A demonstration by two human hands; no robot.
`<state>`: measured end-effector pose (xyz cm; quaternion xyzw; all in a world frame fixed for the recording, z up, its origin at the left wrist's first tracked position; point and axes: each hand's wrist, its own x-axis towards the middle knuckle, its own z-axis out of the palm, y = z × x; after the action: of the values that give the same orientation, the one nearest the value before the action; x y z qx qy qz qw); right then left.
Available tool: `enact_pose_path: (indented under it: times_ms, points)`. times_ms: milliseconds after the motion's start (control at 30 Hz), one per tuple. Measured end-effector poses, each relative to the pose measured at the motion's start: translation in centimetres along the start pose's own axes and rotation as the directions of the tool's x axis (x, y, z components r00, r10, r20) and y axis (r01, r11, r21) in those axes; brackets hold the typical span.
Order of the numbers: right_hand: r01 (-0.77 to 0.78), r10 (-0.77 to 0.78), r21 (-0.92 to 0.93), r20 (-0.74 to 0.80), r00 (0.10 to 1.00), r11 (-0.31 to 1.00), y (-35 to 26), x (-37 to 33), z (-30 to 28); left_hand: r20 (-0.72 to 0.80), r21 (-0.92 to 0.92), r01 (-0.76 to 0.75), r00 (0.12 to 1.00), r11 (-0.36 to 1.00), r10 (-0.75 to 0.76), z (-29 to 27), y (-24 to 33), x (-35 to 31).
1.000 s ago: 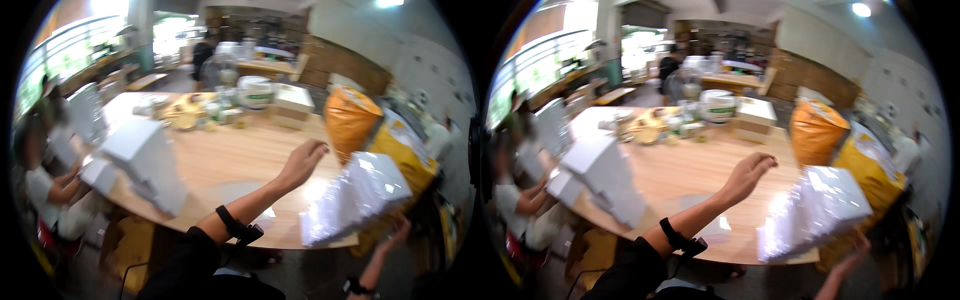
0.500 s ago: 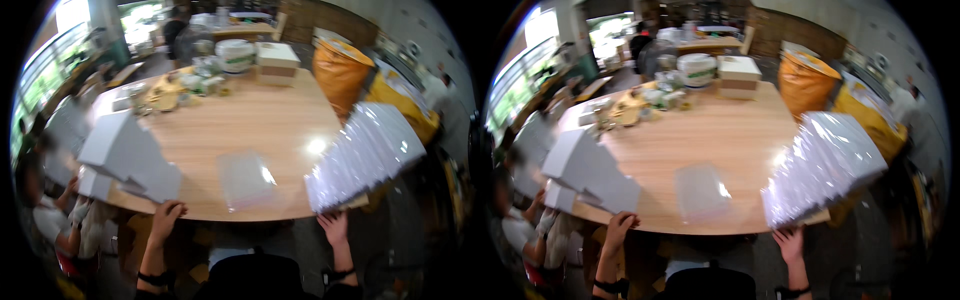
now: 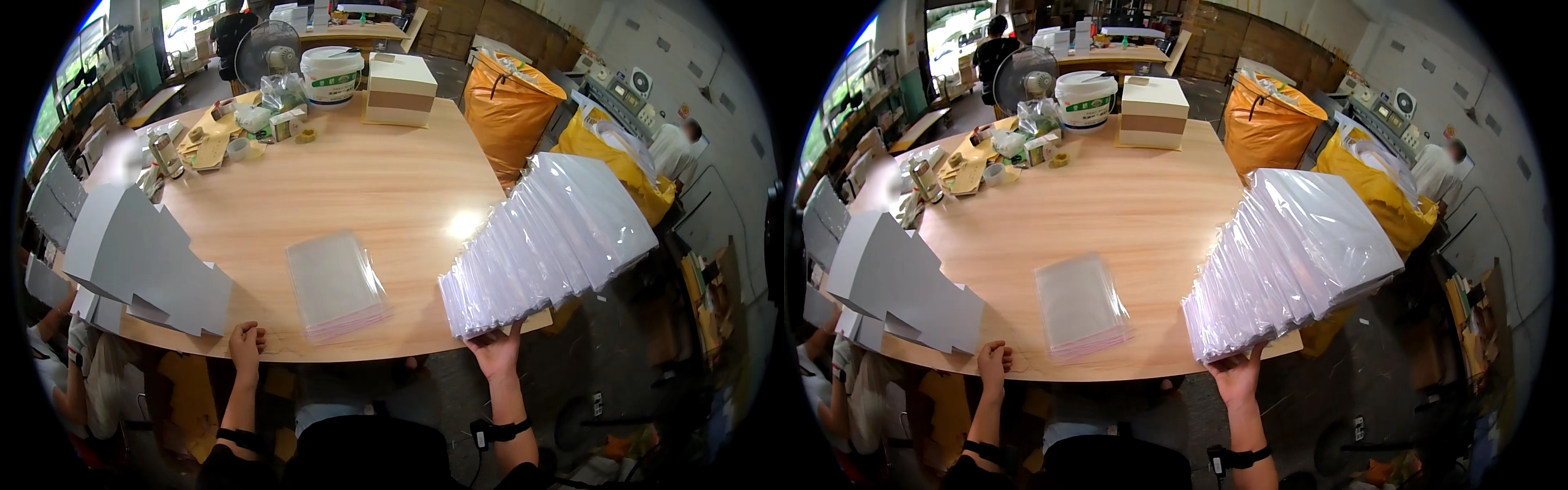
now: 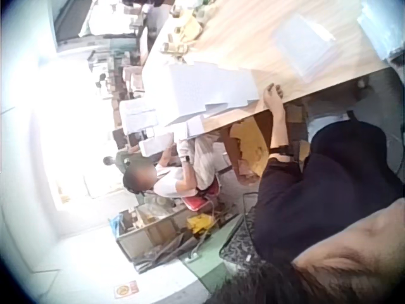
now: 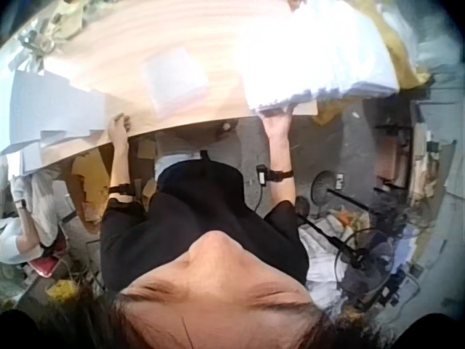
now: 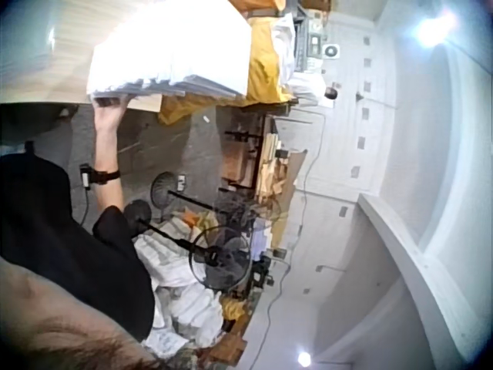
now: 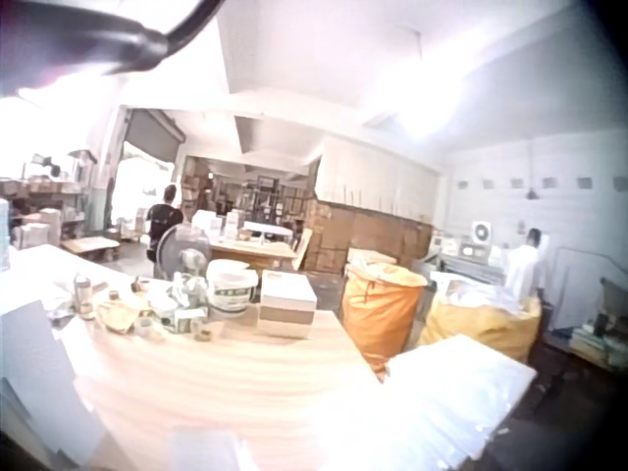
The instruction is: The person repeatedly picks a white rectangular item and a clear plastic sleeve from a table, inserts the item into the sleeve, and places the packaged unit into a growing stack. The person handles items one at a time and maintains a consistent workflow throughout the clip.
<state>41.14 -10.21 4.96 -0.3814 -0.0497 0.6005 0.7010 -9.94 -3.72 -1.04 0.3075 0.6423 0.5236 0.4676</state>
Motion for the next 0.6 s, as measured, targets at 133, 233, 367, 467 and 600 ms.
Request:
enact_pose_path:
  times_ms: [133,233,367,467,600]
  points:
    - [0.001,-0.001,-0.022,0.033,0.999,1.0,-0.3,2.1,1.0,-0.004,0.079,0.013,1.0,0.997,-0.013,-0.2,0.9,-0.4]
    - [-0.007,0.008,-0.018,0.055,0.998,1.0,-0.5,4.9,1.7,0.012,0.073,0.045,0.999,0.996,-0.046,-0.4,1.2,-0.1]
    - [0.022,-0.017,-0.044,0.105,0.994,0.999,-0.3,9.5,3.0,-0.033,0.138,-0.015,0.999,0.99,0.019,-0.3,0.6,0.3]
    - [0.011,-0.008,-0.03,0.098,0.995,0.999,-0.3,12.4,5.2,-0.161,0.213,-0.154,0.968,0.965,0.191,0.6,-0.4,-0.5]
    - [0.064,-0.058,-0.064,0.091,0.994,0.996,-0.5,16.0,7.6,-0.247,0.299,-0.277,0.901,0.913,0.355,1.6,-1.7,0.1]
